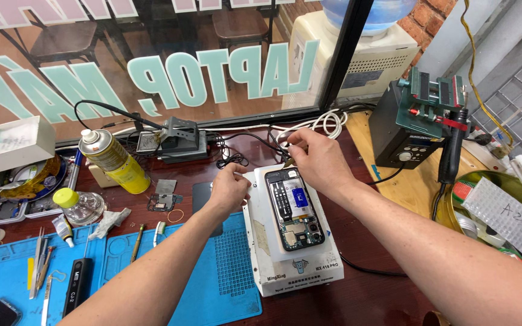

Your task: The person uses a small metal spudger to pry and separate internal components of a disassembled smartphone placed on a workbench. They lift a metal bracket and then continue to separate the motherboard from the chassis, handling the phone and components with both hands.

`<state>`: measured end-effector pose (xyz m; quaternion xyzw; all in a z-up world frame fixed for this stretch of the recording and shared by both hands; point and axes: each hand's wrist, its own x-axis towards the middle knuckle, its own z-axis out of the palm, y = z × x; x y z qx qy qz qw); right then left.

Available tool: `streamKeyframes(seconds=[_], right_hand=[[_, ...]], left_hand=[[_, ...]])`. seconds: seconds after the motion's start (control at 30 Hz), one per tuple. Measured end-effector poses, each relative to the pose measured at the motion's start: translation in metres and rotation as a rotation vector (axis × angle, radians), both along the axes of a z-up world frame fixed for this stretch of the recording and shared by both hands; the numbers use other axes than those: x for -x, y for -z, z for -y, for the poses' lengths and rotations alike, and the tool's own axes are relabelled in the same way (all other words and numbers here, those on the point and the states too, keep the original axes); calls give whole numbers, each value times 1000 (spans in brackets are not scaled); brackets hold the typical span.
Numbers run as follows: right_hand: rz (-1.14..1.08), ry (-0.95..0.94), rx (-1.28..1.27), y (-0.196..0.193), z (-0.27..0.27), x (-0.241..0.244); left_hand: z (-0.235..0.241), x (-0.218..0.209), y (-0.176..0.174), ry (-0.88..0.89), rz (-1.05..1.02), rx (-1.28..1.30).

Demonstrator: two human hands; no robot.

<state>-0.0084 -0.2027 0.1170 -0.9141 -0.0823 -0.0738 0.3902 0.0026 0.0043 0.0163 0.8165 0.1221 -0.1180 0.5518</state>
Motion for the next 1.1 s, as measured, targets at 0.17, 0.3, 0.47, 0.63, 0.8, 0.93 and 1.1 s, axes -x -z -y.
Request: streamKeyframes(seconds=[0.17,0.3,0.47,0.63,0.8,0.93,1.1], right_hand=[[10,-1,44,1,-1,0],[5,0,47,0,-1,1],[-10,3,61,-1,-1,1],[-3,-21,67,2,1,1],[-6,-142,9,0,1,-6],[-57,-276,123,-9,-1,-14],[-9,-198,438,-17,-9,-15]], left_hand=[[-3,-1,-2,1,81,-47],[6,-3,-9,46,319,-169],[20,3,-24,124,472,-235],[29,8,-32,160,497,-355],[27,6,-28,251,492,-364],[27,6,-26,242,446,-344],[28,6,-33,237,381,-371]])
